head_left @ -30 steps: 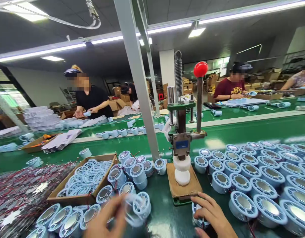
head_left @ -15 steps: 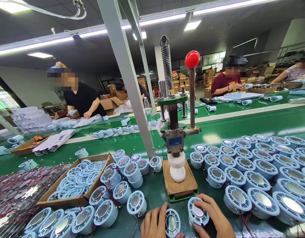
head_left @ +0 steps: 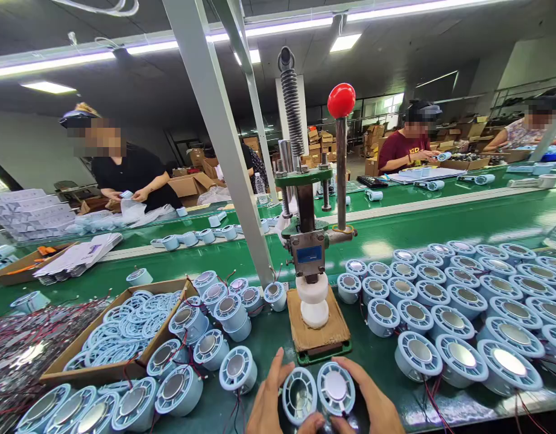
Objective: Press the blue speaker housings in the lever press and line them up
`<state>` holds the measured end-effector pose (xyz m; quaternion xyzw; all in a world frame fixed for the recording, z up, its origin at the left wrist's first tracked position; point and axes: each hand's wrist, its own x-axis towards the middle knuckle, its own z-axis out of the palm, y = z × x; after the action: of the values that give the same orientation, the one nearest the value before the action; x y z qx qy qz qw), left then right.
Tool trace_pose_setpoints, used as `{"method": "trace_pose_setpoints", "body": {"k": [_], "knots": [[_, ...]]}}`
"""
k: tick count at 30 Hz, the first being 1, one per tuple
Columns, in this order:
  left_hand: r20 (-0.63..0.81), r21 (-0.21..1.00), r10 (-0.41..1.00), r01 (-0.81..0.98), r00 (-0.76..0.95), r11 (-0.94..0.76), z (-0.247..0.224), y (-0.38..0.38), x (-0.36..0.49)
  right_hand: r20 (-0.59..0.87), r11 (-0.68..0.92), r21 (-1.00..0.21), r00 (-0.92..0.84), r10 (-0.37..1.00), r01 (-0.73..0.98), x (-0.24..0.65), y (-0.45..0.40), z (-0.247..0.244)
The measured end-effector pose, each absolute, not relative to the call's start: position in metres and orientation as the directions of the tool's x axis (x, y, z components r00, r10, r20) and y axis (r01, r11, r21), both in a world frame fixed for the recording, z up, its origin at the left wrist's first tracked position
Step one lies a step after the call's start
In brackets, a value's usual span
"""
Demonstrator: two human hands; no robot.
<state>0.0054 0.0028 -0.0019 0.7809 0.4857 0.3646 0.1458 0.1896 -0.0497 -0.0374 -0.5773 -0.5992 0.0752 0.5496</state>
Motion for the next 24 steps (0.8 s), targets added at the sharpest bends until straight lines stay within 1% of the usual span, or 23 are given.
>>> {"method": "trace_pose_setpoints", "body": {"k": [3,5,8,12,17,19,22,24], "knots": [[0.434,0.585,0.842,0.611,0.32,-0.533,0.012,-0.001,0.019,0.556,0.345,-0.751,0.256,0.791,0.563,0.17,-0.046,-0.036],[0.427,0.574,0.84,0.617,0.336,-0.539,0.017,-0.003,0.03,0.559,0.338,-0.756,0.285,0.778,0.56,0.16,-0.042,-0.037],[0.405,0.593,0.868,0.639,0.288,-0.489,0.021,-0.006,0.042,0.575,0.317,-0.747,0.328,0.75,0.584,0.153,-0.039,-0.039],[0.368,0.639,0.901,0.642,0.228,-0.423,0.026,-0.006,0.047,0.587,0.305,-0.726,0.325,0.741,0.616,0.153,-0.04,-0.04],[0.306,0.669,0.891,0.59,0.336,-0.452,0.03,-0.004,0.041,0.573,0.282,-0.724,0.322,0.754,0.629,0.153,-0.042,-0.04],[0.312,0.66,0.883,0.589,0.351,-0.467,0.031,-0.004,0.039,0.574,0.274,-0.726,0.337,0.746,0.631,0.152,-0.042,-0.042],[0.362,0.631,0.872,0.601,0.331,-0.49,0.033,-0.006,0.037,0.585,0.286,-0.732,0.356,0.728,0.618,0.151,-0.041,-0.042],[0.342,0.652,0.881,0.593,0.325,-0.472,0.034,-0.005,0.037,0.578,0.288,-0.735,0.345,0.739,0.614,0.151,-0.042,-0.04]]}}
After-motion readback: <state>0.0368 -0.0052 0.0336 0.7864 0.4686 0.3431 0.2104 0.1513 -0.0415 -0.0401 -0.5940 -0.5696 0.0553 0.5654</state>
